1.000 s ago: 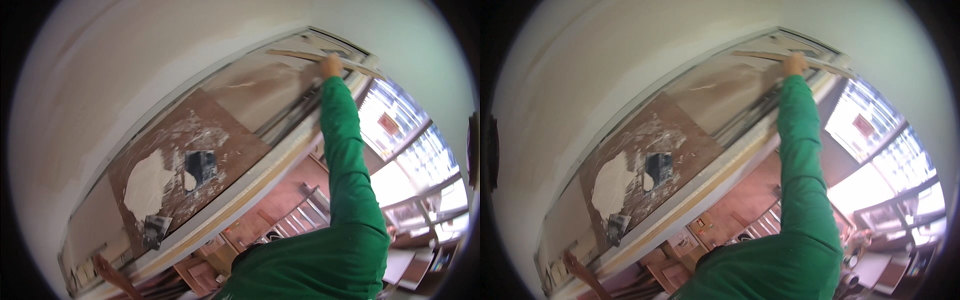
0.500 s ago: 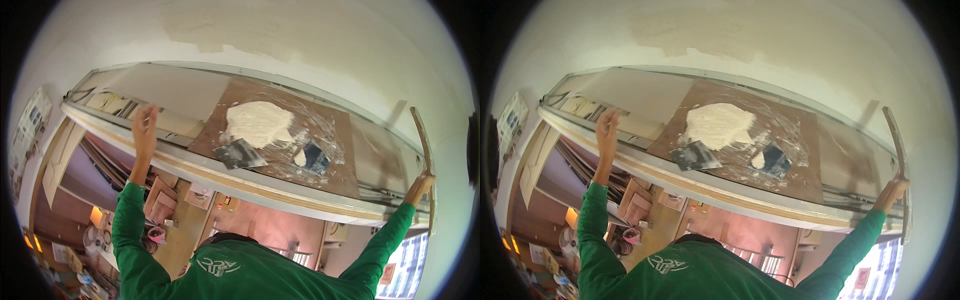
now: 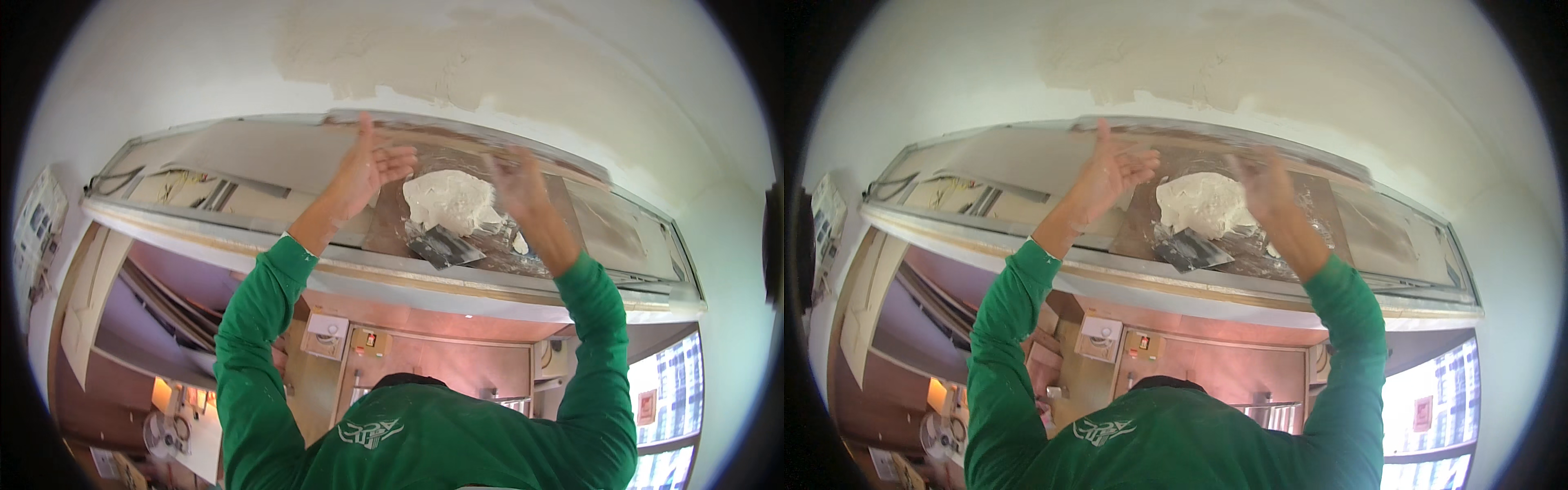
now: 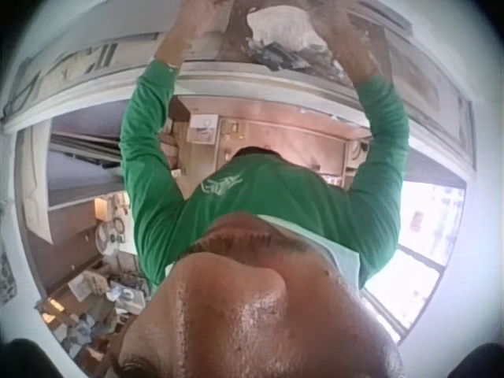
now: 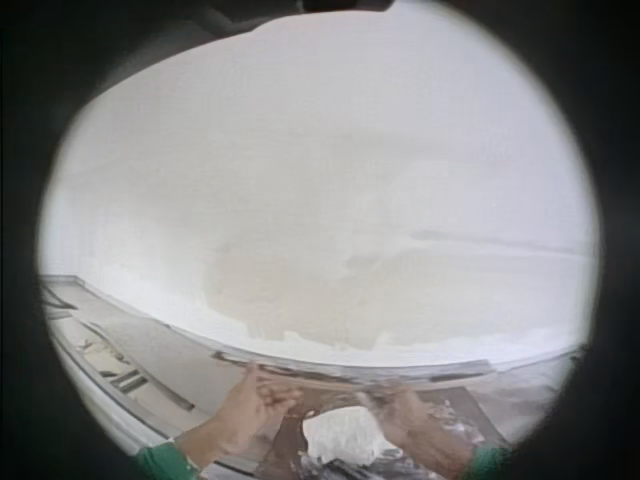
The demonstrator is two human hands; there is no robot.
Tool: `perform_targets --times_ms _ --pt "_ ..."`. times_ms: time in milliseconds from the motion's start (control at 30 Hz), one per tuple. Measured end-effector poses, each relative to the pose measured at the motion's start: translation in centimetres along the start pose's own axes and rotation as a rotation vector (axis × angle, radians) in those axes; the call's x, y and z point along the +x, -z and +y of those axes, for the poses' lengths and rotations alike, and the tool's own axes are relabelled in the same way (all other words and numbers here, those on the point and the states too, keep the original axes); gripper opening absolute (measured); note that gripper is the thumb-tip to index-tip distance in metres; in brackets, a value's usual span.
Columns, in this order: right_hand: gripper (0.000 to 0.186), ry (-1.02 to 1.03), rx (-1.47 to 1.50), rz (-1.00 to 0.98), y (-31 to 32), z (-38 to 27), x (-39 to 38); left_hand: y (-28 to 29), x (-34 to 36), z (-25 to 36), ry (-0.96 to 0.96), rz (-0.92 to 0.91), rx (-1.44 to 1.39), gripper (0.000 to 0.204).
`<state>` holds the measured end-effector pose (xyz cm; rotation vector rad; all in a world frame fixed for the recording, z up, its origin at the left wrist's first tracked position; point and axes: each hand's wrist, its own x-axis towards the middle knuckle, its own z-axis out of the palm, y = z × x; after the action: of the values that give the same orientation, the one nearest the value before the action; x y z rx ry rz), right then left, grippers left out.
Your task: The person applies white plaster to a ceiling using a trowel and hawk, smoothing the surface with a wooden straight edge. They repeatedly scoop plaster from a board, apply it to the ceiling, and scrape it smooth.
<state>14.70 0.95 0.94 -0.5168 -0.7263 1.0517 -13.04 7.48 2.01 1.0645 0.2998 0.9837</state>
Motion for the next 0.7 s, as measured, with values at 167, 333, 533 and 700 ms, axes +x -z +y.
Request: perform_targets --times_ms 167,333,533,700 --pt "0.029 -0.356 0.093 -0.025 -8.6 4.0 2.0 10.5 3.4 2.9 -0.251 0.423 -0.078 0.067" --pt "0.026 -0.175 -0.037 0.254 -4.0 2.9 8.4 19.1 4.6 6.1 -0.285 0.55 -0.007 0.051" --pt "0.023 -0.331 -0.34 0.314 -0.1 5.2 13.9 25.4 8.8 6.2 -0.238 0.559 -0.053 0.04" --pt "0.025 -0.343 -0.4 0.357 0.8 6.6 18.8 31.6 15.0 7.8 -0.282 0.744 -0.089 0.033"
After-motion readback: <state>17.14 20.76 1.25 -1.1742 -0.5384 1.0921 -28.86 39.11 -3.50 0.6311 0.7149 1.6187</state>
